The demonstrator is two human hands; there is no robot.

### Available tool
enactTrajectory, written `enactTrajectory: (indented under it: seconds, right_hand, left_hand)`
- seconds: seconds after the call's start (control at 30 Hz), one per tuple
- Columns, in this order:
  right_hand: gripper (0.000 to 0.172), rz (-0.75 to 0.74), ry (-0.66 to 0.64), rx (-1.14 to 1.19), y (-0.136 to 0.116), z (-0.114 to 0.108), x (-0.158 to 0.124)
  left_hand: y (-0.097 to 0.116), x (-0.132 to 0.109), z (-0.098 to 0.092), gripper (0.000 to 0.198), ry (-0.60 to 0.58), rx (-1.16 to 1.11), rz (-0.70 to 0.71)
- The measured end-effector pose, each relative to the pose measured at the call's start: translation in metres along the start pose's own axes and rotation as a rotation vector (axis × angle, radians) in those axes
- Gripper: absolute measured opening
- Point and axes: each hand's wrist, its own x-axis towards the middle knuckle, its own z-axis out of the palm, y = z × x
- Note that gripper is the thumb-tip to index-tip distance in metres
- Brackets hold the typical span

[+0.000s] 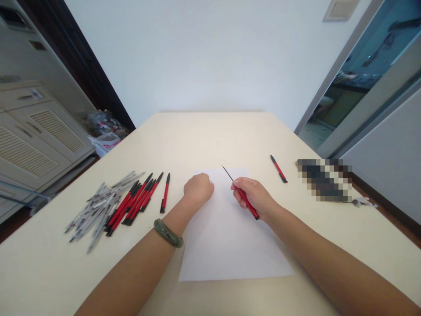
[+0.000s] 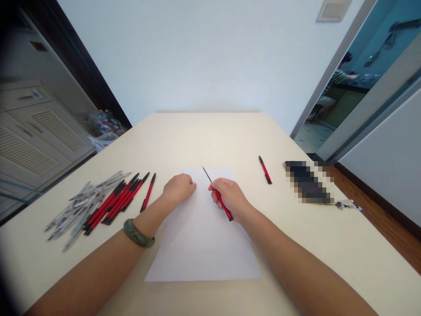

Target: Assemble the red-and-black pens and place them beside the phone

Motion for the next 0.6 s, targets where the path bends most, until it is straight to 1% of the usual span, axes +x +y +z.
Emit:
enactTrajectory:
  seconds: [0.17, 0.27, 0.33, 0.4, 0.47, 0.6]
  right_hand:
    - [0.015, -0.007, -0.006, -0.007, 0.002, -0.002, 0.002]
    - [0.015, -0.003, 0.001, -0.012, 0.005, -0.003, 0.004]
    - [0.015, 0.008, 0.008, -0.018, 0.006, -0.003, 0.005]
    - [0.015, 0.023, 0.011, -0.021, 0.005, -0.003, 0.005]
    - [0.015, 0.034, -0.006, -0.021, 0.004, -0.001, 0.003]
    - [0.016, 0.036, -0.131, -0.034, 0.001, 0.006, -0.002]
  left_hand:
    - [0.000, -0.001, 0.005, 0.016, 0.007, 0.025, 0.006]
    - [-0.001, -0.003, 0.003, 0.017, 0.020, -0.033, 0.016]
    - [0.000, -0.009, -0.002, 0.017, 0.026, -0.109, 0.023]
    - [0.001, -0.020, -0.007, 0.017, 0.014, -0.220, 0.037]
    - [0.002, -0.036, -0.012, 0.021, -0.036, -0.364, 0.057]
    - [0.005, -0.069, -0.013, 0.040, -0.167, -0.646, 0.035]
